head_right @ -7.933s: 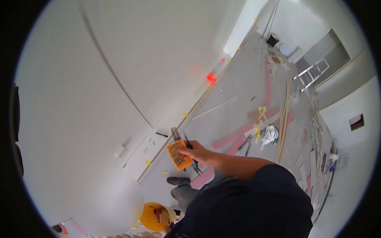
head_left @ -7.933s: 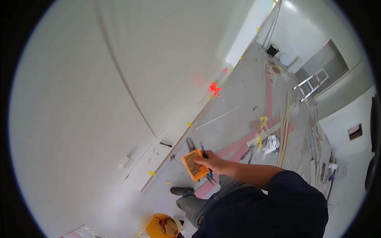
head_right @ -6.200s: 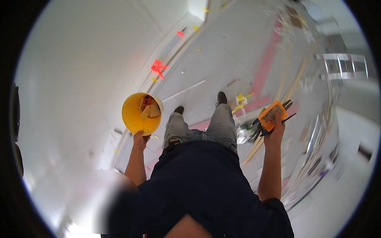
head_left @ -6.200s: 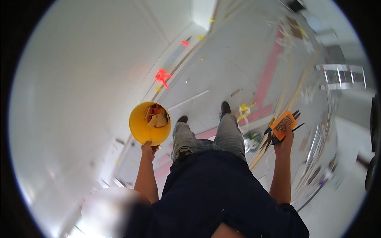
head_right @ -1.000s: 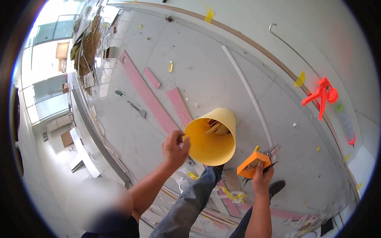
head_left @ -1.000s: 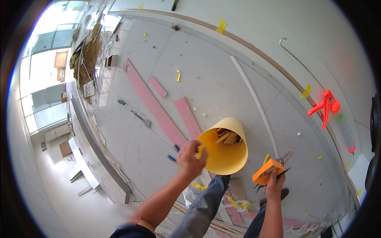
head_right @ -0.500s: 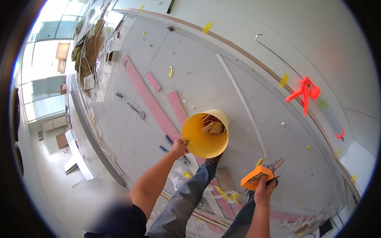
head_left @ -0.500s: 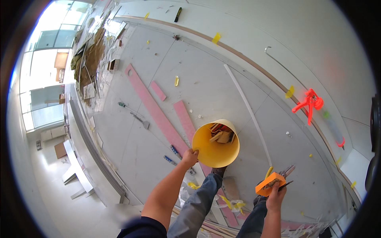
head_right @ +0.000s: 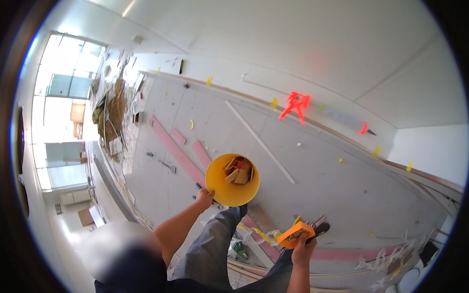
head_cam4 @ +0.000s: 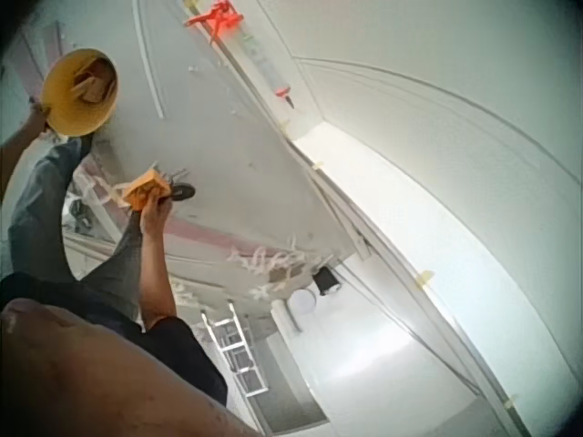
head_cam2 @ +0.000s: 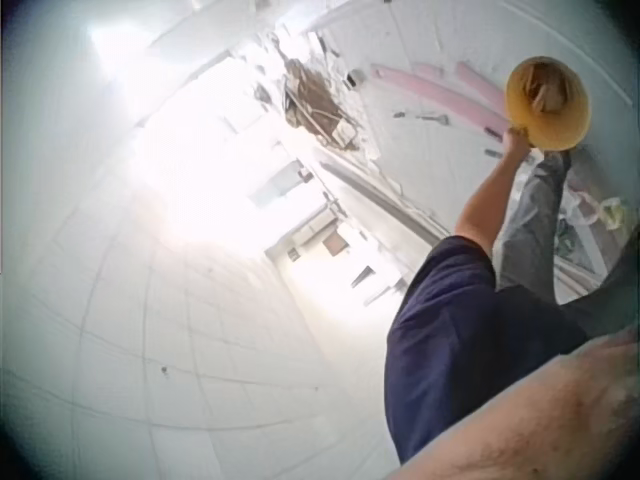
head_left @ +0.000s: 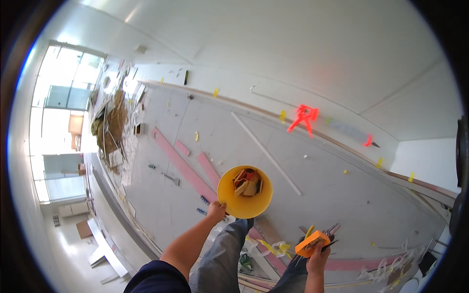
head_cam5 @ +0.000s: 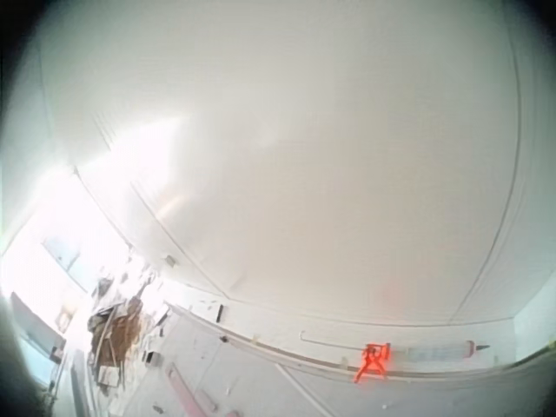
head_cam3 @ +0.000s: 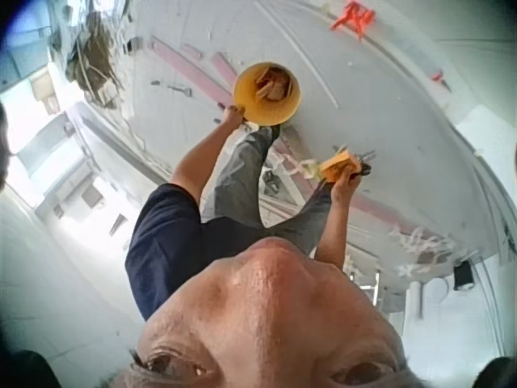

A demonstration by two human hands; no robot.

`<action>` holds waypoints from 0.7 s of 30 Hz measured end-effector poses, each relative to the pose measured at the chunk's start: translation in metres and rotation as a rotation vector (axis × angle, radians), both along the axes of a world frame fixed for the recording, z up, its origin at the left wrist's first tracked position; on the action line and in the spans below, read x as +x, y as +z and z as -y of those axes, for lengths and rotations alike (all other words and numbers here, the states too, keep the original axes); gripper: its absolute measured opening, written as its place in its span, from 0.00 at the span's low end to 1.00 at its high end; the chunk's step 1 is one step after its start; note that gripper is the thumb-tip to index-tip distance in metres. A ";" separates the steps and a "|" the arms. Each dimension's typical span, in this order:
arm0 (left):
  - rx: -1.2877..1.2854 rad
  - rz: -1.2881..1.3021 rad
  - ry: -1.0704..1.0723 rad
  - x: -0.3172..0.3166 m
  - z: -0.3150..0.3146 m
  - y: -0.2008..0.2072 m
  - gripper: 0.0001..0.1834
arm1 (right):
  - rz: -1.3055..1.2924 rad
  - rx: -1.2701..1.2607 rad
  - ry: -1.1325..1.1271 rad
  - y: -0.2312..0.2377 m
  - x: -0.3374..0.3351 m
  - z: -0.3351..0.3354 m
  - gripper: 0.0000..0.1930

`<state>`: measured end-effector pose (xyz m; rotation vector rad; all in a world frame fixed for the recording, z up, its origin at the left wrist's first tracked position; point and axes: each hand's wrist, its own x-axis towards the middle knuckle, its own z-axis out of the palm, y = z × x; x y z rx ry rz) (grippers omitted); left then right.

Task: The person strips the insulation off a red wire using a screwdriver, then retrieves a white electrical outlet cover from a yellow bucket and places it on the wall. They then move to another outlet, strip wires, and connect them to the outlet terminals using pliers.

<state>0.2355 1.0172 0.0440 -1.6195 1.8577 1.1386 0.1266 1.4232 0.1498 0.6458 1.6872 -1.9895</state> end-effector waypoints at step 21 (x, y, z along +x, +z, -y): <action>0.297 -0.215 -0.617 -0.243 -0.477 0.207 0.11 | -0.022 0.103 -0.742 0.216 0.073 -0.480 0.15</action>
